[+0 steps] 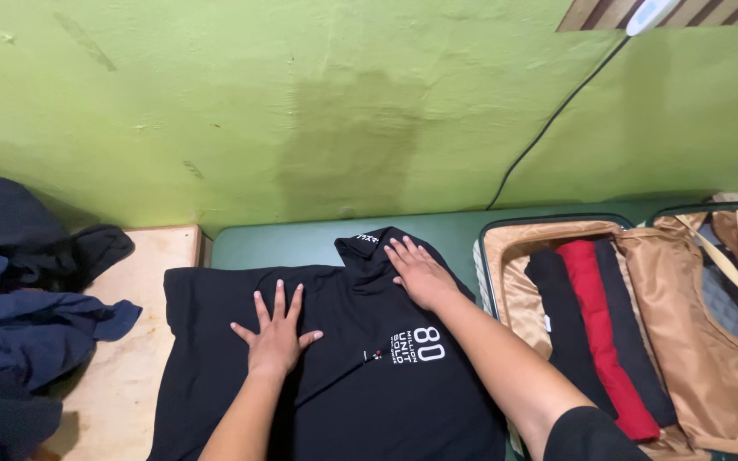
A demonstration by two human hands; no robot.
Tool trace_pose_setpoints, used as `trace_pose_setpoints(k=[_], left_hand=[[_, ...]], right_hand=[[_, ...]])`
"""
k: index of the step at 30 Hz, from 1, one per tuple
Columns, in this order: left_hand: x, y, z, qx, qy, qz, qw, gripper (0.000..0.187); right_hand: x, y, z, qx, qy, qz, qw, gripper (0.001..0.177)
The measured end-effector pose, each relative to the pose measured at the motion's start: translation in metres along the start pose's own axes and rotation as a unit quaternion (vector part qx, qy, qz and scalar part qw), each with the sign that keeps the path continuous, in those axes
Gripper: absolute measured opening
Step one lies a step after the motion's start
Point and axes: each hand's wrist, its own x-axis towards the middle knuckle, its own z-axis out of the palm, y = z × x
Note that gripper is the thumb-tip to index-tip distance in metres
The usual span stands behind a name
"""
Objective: The person picks up a black shirt from a pile on a small wooden table, spreads it out on a green surface, and smooths the fabric with their hands before folding the bottom edge upward.
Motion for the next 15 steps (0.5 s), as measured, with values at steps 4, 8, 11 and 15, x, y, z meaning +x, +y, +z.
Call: trace_pose_setpoints(k=[4,8,11,15], left_hand=[[0.008,-0.003,-0.002,-0.011,-0.035,-0.015,0.999,0.112],[0.015,-0.005,-0.005,-0.017,-0.047,-0.021,0.999,0.118],[0.021,-0.008,-0.009,-0.025,-0.051,-0.021,0.998,0.125],[0.029,-0.007,-0.016,-0.005,-0.087,-0.028,0.996,0.133]], right_hand=[[0.013,-0.003,-0.005,0.041,-0.048,0.016,0.998,0.077],[0.019,-0.010,-0.013,0.021,-0.110,0.051,0.992,0.092],[0.020,-0.009,-0.017,0.009,-0.118,0.082,0.990,0.106],[0.020,-0.002,-0.023,0.005,-0.124,0.121,0.985,0.122]])
